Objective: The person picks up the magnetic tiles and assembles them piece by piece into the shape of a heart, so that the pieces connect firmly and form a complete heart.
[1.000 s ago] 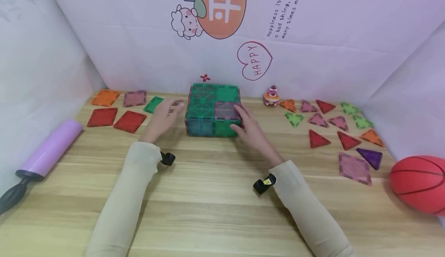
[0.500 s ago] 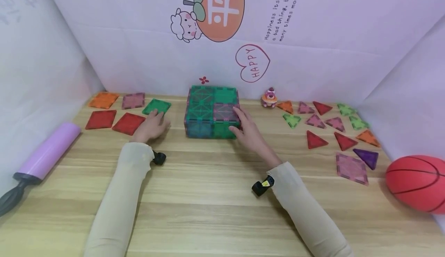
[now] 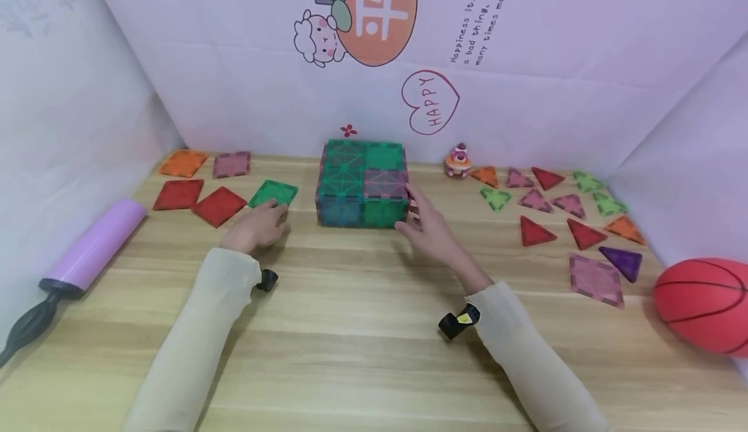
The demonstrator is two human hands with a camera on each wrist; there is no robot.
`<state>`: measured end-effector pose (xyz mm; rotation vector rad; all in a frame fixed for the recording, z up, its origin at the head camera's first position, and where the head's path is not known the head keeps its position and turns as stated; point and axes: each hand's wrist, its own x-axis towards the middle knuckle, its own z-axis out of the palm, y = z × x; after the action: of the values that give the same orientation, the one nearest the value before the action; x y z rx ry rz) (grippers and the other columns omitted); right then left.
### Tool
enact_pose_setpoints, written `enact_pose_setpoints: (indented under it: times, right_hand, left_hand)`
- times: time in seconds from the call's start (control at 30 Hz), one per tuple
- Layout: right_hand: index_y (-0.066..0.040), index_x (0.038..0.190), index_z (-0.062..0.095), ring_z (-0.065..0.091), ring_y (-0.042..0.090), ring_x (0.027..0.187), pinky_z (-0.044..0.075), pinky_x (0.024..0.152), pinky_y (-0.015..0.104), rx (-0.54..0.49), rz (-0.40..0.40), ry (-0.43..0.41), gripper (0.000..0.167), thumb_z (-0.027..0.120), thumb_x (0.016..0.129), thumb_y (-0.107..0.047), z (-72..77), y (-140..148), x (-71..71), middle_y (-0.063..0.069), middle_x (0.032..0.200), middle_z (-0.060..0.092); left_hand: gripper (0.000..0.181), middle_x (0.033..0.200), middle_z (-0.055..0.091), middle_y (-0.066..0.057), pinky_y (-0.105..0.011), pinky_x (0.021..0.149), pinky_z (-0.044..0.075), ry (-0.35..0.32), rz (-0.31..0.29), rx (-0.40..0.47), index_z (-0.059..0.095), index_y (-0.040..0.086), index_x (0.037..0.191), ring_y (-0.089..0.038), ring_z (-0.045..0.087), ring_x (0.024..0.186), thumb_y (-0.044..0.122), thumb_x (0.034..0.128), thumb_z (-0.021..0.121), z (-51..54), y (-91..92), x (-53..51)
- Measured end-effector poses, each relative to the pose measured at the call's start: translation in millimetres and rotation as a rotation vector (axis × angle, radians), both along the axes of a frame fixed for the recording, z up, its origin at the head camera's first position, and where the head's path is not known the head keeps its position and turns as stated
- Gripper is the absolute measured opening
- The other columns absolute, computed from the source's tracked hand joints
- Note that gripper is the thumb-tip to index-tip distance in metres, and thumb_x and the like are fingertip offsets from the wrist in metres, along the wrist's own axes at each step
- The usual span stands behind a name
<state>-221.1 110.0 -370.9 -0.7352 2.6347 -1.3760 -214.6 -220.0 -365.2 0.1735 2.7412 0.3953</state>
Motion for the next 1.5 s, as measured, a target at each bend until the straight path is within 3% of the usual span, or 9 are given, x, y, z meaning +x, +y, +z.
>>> enact_pose_setpoints:
  times: [0.23,0.4,0.57,0.8,1.07,1.2,1.37,1.5]
  right_hand:
    - [-0.007,0.152,0.014,0.039,0.039,0.133,0.039,0.105,0.051,0.031,0.023,0.015,0.074,0.059,0.093,-0.007,-0.1,5.8,1.9,0.022,0.151,0.029]
    - [-0.004,0.150,0.018,0.038,0.043,0.133,0.037,0.106,0.053,0.090,-0.018,-0.001,0.068,0.057,0.095,-0.011,-1.1,18.9,0.7,0.024,0.152,0.027]
    - [0.001,0.148,0.022,0.038,0.044,0.132,0.037,0.106,0.053,0.148,-0.068,-0.001,0.064,0.056,0.095,-0.013,0.4,40.2,-0.8,0.025,0.151,0.027]
    - [0.007,0.144,0.027,0.037,0.048,0.129,0.034,0.104,0.059,0.249,-0.154,0.037,0.059,0.054,0.096,-0.013,-0.5,81.5,-1.2,0.032,0.145,0.031]
    - [0.013,0.144,0.021,0.027,0.054,0.131,0.028,0.104,0.065,0.379,-0.299,-0.051,0.066,0.055,0.095,-0.017,1.7,151.5,-4.2,0.039,0.144,0.026]
    - [0.016,0.143,0.019,0.029,0.057,0.127,0.028,0.102,0.067,0.465,-0.332,-0.091,0.072,0.057,0.094,-0.020,2.2,181.6,-2.5,0.043,0.141,0.026]
    - [0.016,0.142,0.021,0.044,0.047,0.110,0.042,0.092,0.059,0.537,-0.357,-0.210,0.075,0.059,0.092,-0.025,-1.3,198.3,0.6,0.039,0.130,0.039]
    - [0.018,0.135,0.032,0.050,0.041,0.096,0.047,0.080,0.051,0.586,-0.381,-0.175,0.066,0.060,0.091,-0.022,-4.7,199.0,0.2,0.036,0.116,0.049]
  left_hand:
    - [0.060,0.153,0.014,-0.031,-0.060,0.112,0.022,0.057,-0.002,0.017,0.023,-0.004,0.148,-0.048,0.015,0.141,0.026,0.1000,0.043,-5.1,1.1,4.6]
    - [0.060,0.153,0.016,-0.031,-0.060,0.111,0.023,0.113,0.007,0.034,0.026,-0.004,0.147,-0.048,0.017,0.140,0.026,0.0994,0.045,-10.1,1.0,7.0]
    - [0.060,0.153,0.016,-0.031,-0.061,0.110,0.023,0.127,0.006,0.052,0.026,-0.004,0.147,-0.049,0.016,0.140,0.025,0.0992,0.045,-12.1,-1.2,6.6]
    - [0.058,0.152,0.018,-0.032,-0.062,0.109,0.025,0.154,-0.003,0.075,0.029,-0.005,0.146,-0.050,0.018,0.139,0.025,0.0992,0.045,-13.2,-3.6,6.4]
    - [0.054,0.146,0.028,-0.032,-0.060,0.108,0.030,0.203,-0.018,0.105,0.036,-0.009,0.141,-0.048,0.027,0.135,0.023,0.0987,0.045,-13.1,-2.6,9.4]
    - [0.051,0.142,0.034,-0.031,-0.058,0.107,0.032,0.233,-0.039,0.108,0.041,-0.011,0.137,-0.047,0.033,0.132,0.021,0.0983,0.047,-12.2,-0.1,10.9]
    - [0.045,0.135,0.045,-0.031,-0.056,0.105,0.036,0.282,-0.071,0.107,0.049,-0.012,0.130,-0.045,0.041,0.126,0.019,0.0975,0.049,-11.2,3.5,12.5]
    - [0.044,0.134,0.048,-0.029,-0.055,0.105,0.037,0.274,-0.074,0.127,0.049,-0.010,0.131,-0.044,0.043,0.126,0.020,0.0982,0.047,-8.6,8.4,14.7]
